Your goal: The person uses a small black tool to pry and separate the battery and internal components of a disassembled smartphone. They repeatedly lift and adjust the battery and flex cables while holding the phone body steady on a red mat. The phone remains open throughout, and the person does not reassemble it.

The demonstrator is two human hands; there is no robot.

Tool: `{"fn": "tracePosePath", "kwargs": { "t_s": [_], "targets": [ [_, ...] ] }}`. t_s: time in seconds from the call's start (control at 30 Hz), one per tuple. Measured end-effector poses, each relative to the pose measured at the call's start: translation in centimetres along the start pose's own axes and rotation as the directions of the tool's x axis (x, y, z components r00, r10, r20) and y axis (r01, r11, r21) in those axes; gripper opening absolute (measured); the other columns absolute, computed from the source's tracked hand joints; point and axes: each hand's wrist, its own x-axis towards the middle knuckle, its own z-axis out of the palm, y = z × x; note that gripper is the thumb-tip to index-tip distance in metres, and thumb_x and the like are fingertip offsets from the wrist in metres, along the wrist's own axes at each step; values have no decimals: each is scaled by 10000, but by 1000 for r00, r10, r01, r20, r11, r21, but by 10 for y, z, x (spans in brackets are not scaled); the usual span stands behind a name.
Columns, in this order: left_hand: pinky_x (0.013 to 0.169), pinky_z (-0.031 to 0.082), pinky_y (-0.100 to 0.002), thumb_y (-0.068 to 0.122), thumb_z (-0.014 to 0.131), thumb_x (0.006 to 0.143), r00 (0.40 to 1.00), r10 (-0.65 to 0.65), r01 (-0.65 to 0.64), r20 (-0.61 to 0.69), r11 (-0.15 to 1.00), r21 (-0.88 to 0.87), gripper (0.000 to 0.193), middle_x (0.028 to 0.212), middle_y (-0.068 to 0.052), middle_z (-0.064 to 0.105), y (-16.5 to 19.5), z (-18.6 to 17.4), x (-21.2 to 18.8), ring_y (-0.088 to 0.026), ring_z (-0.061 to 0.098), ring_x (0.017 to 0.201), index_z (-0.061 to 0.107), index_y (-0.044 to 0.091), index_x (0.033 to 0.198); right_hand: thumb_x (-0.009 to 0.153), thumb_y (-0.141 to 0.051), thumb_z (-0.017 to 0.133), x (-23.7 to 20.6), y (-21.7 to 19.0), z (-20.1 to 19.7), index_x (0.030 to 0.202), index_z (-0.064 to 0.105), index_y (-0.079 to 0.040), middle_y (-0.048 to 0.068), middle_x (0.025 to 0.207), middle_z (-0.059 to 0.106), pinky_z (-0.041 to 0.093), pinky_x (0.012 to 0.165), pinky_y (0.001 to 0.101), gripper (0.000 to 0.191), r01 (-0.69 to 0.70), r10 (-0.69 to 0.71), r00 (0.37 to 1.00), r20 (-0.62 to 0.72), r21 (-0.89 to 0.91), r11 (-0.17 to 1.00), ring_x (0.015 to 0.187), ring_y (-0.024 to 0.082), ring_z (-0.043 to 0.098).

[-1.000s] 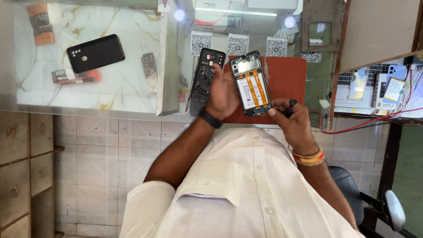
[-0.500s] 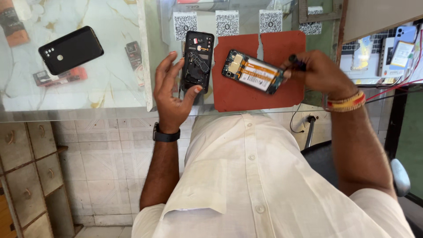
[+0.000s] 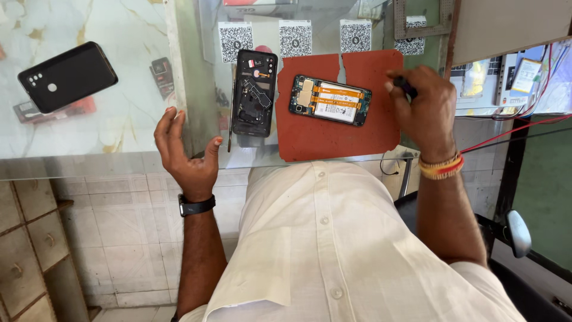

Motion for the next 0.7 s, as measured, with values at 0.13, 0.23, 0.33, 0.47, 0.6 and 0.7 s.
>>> {"fn": "tracePosePath", "kwargs": {
  "t_s": [0.13,0.23,0.33,0.47,0.6,0.7],
  "targets": [
    [1211,488,-514,487,790,975,997,32,-26,-70,997,79,748,1490,-179,511,-3,11,-2,-366,509,1440,548,-50,1436,1013,-36,796,-22,-4,6,1105,747,-12,117,858,612,442,636,373,107,-98,104,993,-62,97,990,712,234,586],
    [1183,488,-516,478,778,1001,995,82,-73,-64,989,132,697,1431,-179,554,-3,15,-3,-364,538,1395,569,-55,1397,1018,-25,792,-33,-9,11,998,708,0,118,856,627,461,637,341,90,-80,90,991,-102,96,992,726,216,605],
    [1140,480,-514,452,764,1001,992,121,-110,-42,975,194,634,1359,-176,612,-3,15,-1,-359,579,1333,607,-61,1338,949,-35,831,-37,-14,17,924,680,-2,119,842,624,439,612,362,157,-116,127,987,-101,104,988,698,222,584],
    [1118,483,-501,434,756,1014,993,110,-101,-34,975,199,572,1304,-173,647,-2,15,-1,-361,604,1281,647,-65,1272,923,34,743,-36,-15,21,980,723,3,112,834,642,439,584,334,68,-128,133,991,-21,148,981,669,198,583],
    [1094,484,-497,421,730,1031,991,128,-117,-34,968,224,525,1260,-170,672,-3,16,-1,-356,630,1237,668,-66,1216,936,34,721,-33,-17,25,967,695,12,92,849,647,440,600,327,46,-215,212,976,42,285,934,676,186,565],
    [1067,499,-487,415,716,1040,990,137,-124,-41,966,229,500,1221,-171,692,-5,17,-1,-349,640,1208,690,-65,1180,951,14,734,-29,-20,26,975,682,14,80,899,664,447,622,321,58,-279,264,960,91,306,910,704,176,566]
  ]
}}
